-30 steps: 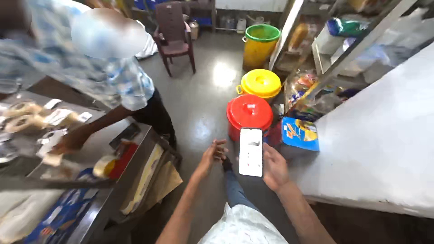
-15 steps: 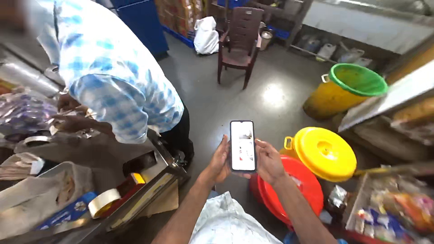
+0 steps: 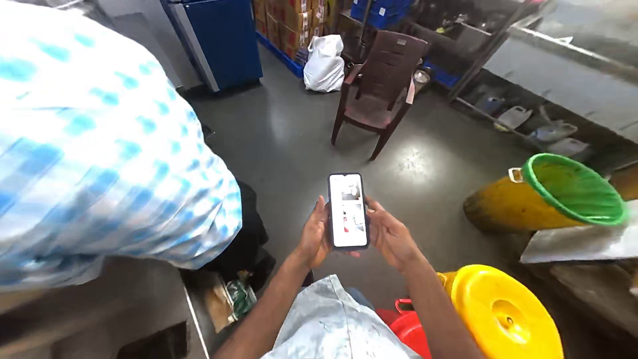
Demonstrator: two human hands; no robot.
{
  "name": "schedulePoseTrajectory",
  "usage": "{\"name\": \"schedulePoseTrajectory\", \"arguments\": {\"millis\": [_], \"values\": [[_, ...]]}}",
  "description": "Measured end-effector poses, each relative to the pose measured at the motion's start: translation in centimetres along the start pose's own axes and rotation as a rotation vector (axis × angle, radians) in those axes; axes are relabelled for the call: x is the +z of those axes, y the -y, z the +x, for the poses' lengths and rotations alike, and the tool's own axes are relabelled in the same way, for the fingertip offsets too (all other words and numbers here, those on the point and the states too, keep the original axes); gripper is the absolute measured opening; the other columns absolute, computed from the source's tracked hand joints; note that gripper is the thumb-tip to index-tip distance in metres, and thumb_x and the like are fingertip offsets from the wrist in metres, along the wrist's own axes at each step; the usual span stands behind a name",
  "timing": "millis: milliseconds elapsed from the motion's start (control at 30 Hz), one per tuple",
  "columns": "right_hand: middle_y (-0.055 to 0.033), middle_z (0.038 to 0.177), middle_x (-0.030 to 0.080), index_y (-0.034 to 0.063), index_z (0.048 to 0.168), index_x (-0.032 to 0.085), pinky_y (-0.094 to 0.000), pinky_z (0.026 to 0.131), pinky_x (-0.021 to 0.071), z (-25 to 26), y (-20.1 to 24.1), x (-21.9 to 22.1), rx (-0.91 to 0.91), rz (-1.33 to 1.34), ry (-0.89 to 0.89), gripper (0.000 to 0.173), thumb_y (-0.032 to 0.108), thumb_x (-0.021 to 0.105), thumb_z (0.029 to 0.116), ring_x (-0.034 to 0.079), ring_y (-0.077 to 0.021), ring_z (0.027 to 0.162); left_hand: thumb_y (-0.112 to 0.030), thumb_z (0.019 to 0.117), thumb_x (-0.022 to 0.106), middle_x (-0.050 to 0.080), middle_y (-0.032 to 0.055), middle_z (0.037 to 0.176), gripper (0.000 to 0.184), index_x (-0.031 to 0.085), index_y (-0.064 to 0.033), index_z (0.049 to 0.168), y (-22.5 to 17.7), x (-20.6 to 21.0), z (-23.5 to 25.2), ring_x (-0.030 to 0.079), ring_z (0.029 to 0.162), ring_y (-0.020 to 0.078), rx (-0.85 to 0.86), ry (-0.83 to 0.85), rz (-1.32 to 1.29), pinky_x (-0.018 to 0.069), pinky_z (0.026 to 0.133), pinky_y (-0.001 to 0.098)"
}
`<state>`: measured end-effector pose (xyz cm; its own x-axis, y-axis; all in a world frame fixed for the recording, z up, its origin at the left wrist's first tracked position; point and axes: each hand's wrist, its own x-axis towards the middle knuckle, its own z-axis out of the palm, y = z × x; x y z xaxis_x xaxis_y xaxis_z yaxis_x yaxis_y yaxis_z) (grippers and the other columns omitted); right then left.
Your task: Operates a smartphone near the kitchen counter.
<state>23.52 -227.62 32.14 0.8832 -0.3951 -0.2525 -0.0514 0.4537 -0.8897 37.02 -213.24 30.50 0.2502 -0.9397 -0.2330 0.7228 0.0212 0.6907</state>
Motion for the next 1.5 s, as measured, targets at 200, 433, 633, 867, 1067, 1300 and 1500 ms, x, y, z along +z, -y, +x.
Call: {"name": "schedulePoseTrajectory", "arguments": {"millis": [200, 433, 633, 867, 1067, 1300, 1500], "values": [[-0.0137, 0.128, 0.065, 0.0226, 0.156, 0.037, -0.0399, 0.082, 0.0605, 11.2, 4.0, -3.8, -0.001, -0.009, -0.01, 0.052, 0.022, 0.041, 0.1033, 0.07, -0.0229, 0.103, -0.069, 0.1018, 0.007, 0.066, 0.018, 0.129, 0.078, 0.042, -0.0193, 0.151, -5.6, -1.6, 10.5, 0.071, 0.104, 0.0376, 0.004, -0.041, 0.025, 0.0633, 0.074, 0.0539], [-0.0144, 0.131, 0.064, 0.0227, 0.16, 0.028, -0.0413, 0.084, 0.0606, 26.3, 8.6, -9.4, 0.02, -0.117, 0.231, 0.072, 0.006, 0.05, 0.0935, 0.07, -0.0243, 0.105, -0.074, 0.0991, 0.011, 0.064, 0.0168, 0.133, 0.081, 0.04, -0.0219, 0.154, -10.1, -4.4, 22.9, 0.069, 0.109, 0.037, 0.127, -0.187, -0.017, 0.0627, 0.075, 0.0554], [-0.0151, 0.114, 0.069, 0.0164, 0.14, 0.053, -0.0392, 0.081, 0.06, 39.2, 15.2, -11.2, 0.117, -0.156, 0.303, 0.043, 0.036, 0.044, 0.1028, 0.071, -0.0236, 0.095, -0.071, 0.1014, 0.02, 0.064, 0.0201, 0.131, 0.08, 0.04, -0.012, 0.152, -14.7, -5.1, 30.5, 0.069, 0.11, 0.0378, 0.331, -0.281, -0.078, 0.0628, 0.077, 0.0544], [-0.0153, 0.106, 0.072, 0.008, 0.122, 0.064, -0.037, 0.071, 0.0605, 51.9, 19.4, -6.3, 0.212, -0.227, 0.362, 0.049, 0.045, 0.035, 0.1084, 0.072, -0.0233, 0.084, -0.064, 0.1048, 0.018, 0.064, 0.0203, 0.13, 0.075, 0.039, -0.0083, 0.15, -20.8, -8.8, 34.9, 0.07, 0.107, 0.037, 0.483, -0.406, -0.153, 0.0634, 0.074, 0.0511], [-0.0168, 0.107, 0.071, 0.0059, 0.12, 0.064, -0.0387, 0.073, 0.0598, 62.7, 17.8, -0.9, 0.239, -0.263, 0.456, 0.049, 0.043, 0.033, 0.1086, 0.071, -0.0249, 0.087, -0.065, 0.1043, 0.02, 0.064, 0.0212, 0.13, 0.076, 0.039, -0.0078, 0.15, -26.8, -16.7, 37.4, 0.07, 0.107, 0.038, 0.565, -0.476, -0.214, 0.0634, 0.075, 0.0517], [-0.0181, 0.104, 0.071, 0.0054, 0.121, 0.063, -0.0397, 0.072, 0.0605, 74.1, 18.7, 7.3, 0.185, -0.312, 0.468, 0.046, 0.041, 0.038, 0.1055, 0.072, -0.0257, 0.085, -0.063, 0.1056, 0.021, 0.063, 0.0209, 0.132, 0.075, 0.034, -0.0066, 0.153, -37.6, -25.7, 39.4, 0.069, 0.108, 0.0382, 0.597, -0.484, -0.204, 0.0637, 0.072, 0.0526], [-0.0166, 0.097, 0.072, 0.0062, 0.115, 0.065, -0.0363, 0.068, 0.0596, 82.6, 18.5, 13.1, 0.208, -0.302, 0.491, 0.045, 0.041, 0.038, 0.1067, 0.071, -0.0231, 0.079, -0.064, 0.1048, 0.019, 0.064, 0.0204, 0.13, 0.075, 0.037, -0.0086, 0.152, -44.7, -31.8, 40.2, 0.069, 0.107, 0.0374, 0.581, -0.537, -0.192, 0.0633, 0.074, 0.0527]]}}
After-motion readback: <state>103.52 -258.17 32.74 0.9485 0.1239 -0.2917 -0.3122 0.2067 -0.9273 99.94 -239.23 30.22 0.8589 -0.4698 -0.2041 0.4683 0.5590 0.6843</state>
